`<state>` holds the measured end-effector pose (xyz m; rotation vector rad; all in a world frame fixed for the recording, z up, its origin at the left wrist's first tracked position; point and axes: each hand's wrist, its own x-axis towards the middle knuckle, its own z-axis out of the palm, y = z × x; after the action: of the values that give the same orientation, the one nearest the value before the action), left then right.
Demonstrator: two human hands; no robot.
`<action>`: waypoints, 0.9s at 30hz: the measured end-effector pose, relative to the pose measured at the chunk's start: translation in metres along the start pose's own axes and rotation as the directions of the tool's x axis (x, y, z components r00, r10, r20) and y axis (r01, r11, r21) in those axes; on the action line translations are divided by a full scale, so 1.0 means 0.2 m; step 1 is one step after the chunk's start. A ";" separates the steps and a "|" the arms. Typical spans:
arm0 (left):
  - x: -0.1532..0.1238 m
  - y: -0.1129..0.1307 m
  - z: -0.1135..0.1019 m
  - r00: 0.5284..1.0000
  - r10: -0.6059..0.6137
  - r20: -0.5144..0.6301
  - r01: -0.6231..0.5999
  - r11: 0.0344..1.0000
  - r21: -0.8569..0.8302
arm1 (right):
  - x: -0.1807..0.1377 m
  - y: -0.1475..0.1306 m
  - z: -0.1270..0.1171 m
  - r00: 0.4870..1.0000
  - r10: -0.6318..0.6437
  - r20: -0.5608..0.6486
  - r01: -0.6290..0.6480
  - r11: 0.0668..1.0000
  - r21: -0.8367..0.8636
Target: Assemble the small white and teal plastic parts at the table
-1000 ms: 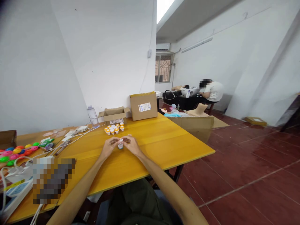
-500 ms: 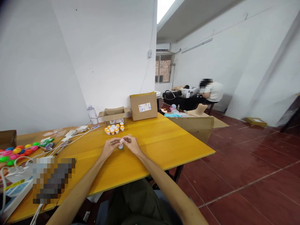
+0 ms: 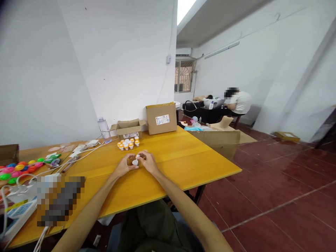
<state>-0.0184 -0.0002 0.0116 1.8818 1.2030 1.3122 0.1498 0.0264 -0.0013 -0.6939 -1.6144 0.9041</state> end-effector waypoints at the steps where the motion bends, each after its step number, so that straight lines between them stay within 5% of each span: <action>1: 0.00 -0.01 0.00 1.000 -0.016 0.013 0.016 1.000 -0.008 | 0.00 0.00 0.00 1.000 -0.007 0.009 0.007 1.000 -0.025; 7: 0.00 -0.01 0.00 0.992 -0.090 0.094 0.093 0.995 -0.032 | -0.01 0.01 0.01 0.997 -0.032 0.065 0.040 0.992 -0.118; 27: 0.00 -0.05 0.00 0.987 -0.066 0.148 0.072 0.997 -0.039 | -0.03 -0.05 0.01 0.968 -0.170 0.186 0.232 0.891 -0.391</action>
<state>-0.0221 0.0043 0.0033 1.8537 1.1434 1.1334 0.1492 0.0155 0.0033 -0.7403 -1.9978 0.4717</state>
